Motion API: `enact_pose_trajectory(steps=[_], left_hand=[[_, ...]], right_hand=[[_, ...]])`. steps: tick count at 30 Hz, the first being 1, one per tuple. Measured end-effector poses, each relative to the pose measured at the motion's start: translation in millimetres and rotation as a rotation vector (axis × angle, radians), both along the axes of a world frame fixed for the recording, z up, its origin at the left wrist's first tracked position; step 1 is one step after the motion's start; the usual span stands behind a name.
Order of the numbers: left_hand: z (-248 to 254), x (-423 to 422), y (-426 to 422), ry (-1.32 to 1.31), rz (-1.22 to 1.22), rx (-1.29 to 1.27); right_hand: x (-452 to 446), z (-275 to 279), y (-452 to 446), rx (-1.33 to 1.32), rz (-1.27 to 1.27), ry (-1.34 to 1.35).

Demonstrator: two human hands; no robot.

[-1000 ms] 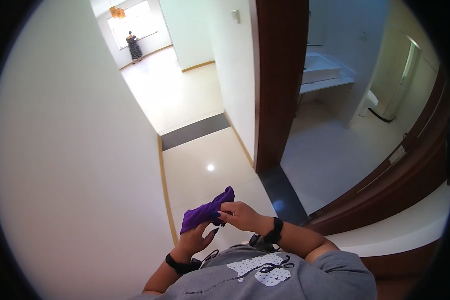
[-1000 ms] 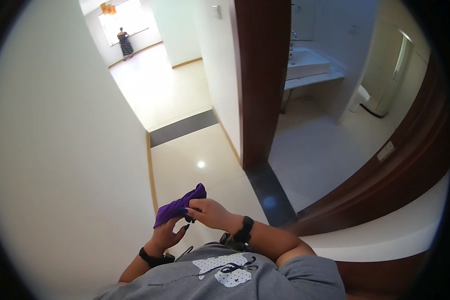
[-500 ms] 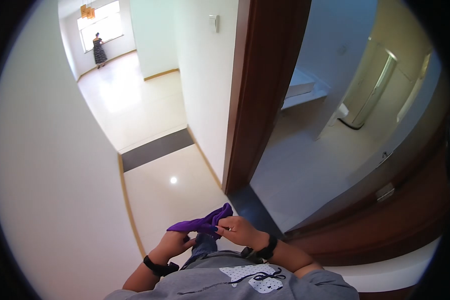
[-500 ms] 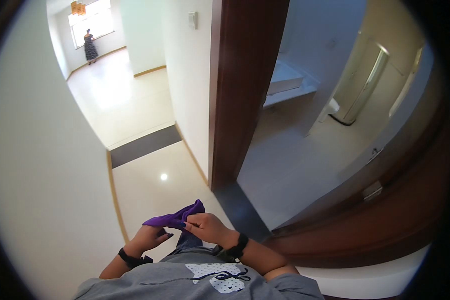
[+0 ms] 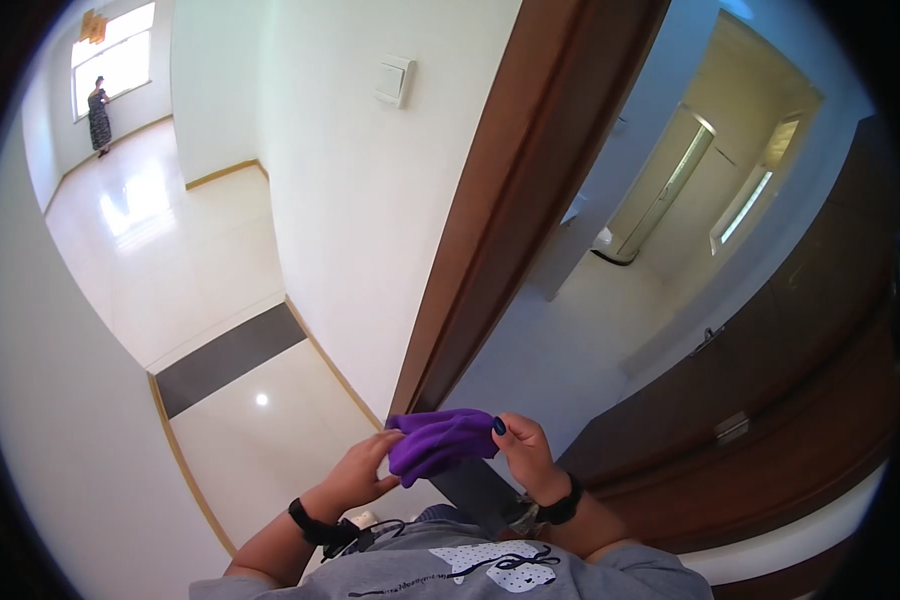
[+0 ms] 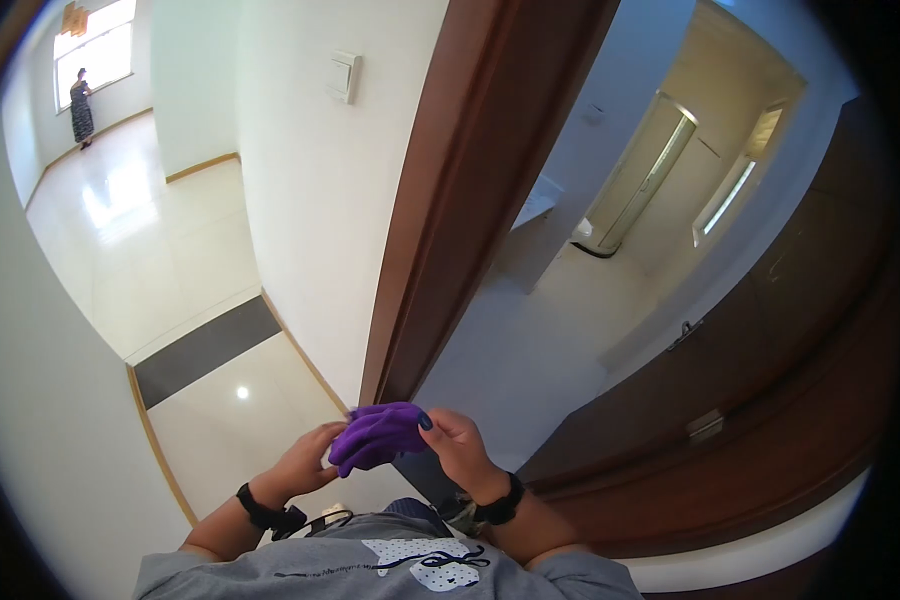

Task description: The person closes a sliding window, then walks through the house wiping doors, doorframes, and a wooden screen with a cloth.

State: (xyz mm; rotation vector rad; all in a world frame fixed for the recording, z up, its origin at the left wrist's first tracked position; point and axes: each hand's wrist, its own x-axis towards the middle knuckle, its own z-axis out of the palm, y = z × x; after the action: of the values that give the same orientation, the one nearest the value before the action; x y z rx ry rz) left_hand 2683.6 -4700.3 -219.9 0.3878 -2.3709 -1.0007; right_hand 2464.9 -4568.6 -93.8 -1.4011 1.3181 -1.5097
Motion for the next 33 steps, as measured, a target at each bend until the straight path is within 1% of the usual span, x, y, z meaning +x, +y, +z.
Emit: enact_pose_trajectory(steps=[1, 4, 5, 7, 8, 9, 10, 12, 13, 14, 16, 17, 20, 22, 25, 26, 28, 29, 30, 32, 33], left_hand=[[11.9, -18.7, -13.5, 0.058, -0.102, 0.010], [32.4, -47.2, -41.1, -0.154, -0.276, 0.131], [34.5, -58.8, -49.8, -0.073, -0.266, 0.132], [37.6, -79.2, -68.2, -0.082, -0.295, 0.175], [36.0, -88.5, -75.8, -0.087, -0.306, 0.197], [34.4, -97.6, -87.2, -0.052, -0.380, 0.136], [34.8, -103.2, -96.6, -0.112, -0.391, 0.175], [50.3, -115.0, -121.7, -0.232, -0.398, 0.247], [56.2, -122.2, -137.1, -0.349, -0.395, 0.135], [65.2, -135.6, -155.1, -0.284, -0.386, 0.085], [87.9, -150.0, -173.4, -0.148, -0.370, -0.013], [85.9, -156.6, -183.0, -0.069, -0.381, -0.050], [92.1, -176.0, -205.5, 0.176, -0.363, -0.218], [128.4, -186.0, -208.7, 0.346, -0.274, -0.408], [115.4, -209.5, -229.8, 0.604, -0.333, -0.607], [111.1, -216.4, -235.6, 0.590, -0.402, -0.534], [156.9, -233.0, -246.9, 0.556, -0.549, -0.388], [172.3, -236.9, -255.5, 0.538, -0.579, -0.366], [187.8, -240.8, -264.0, 0.519, -0.609, -0.345], [202.6, -240.4, -276.6, 0.478, -0.583, -0.378], [210.2, -243.3, -283.1, 0.533, -0.614, -0.378]], right_hand=[[-4.9, 6.5, -10.4, 0.003, -0.020, -0.035], [-18.5, 15.2, -34.1, -0.003, -0.038, 0.033], [-26.3, 13.3, -44.7, -0.039, -0.056, 0.133], [-49.7, 8.9, -63.4, -0.125, -0.098, 0.352], [-58.7, 12.1, -73.9, -0.163, -0.089, 0.398], [-63.9, 14.3, -84.0, -0.197, -0.077, 0.436], [-69.8, 15.9, -95.2, -0.236, -0.062, 0.471], [-90.2, 25.2, -122.5, -0.274, -0.061, 0.636], [-97.1, 28.7, -132.8, -0.291, -0.047, 0.686], [-109.9, 32.4, -148.2, -0.305, -0.037, 0.737], [-118.8, 47.9, -176.9, -0.474, -0.061, 0.819], [-119.6, 51.1, -188.7, -0.551, -0.074, 0.857], [-121.5, 51.3, -214.3, -0.616, -0.102, 0.950], [-125.3, 55.6, -227.7, -0.570, -0.065, 0.906], [-128.8, 59.9, -237.2, -0.478, -0.043, 0.842], [-128.2, 59.1, -237.9, -0.440, -0.043, 0.818], [-136.4, 60.2, -245.9, -0.306, -0.062, 1.022], [-142.6, 66.0, -251.9, -0.238, -0.071, 1.122], [-141.8, 79.2, -256.3, -0.262, -0.109, 1.099], [-133.4, 107.9, -255.8, -0.299, -0.184, 1.044], [-133.5, 124.5, -257.3, -0.283, -0.211, 1.102]])
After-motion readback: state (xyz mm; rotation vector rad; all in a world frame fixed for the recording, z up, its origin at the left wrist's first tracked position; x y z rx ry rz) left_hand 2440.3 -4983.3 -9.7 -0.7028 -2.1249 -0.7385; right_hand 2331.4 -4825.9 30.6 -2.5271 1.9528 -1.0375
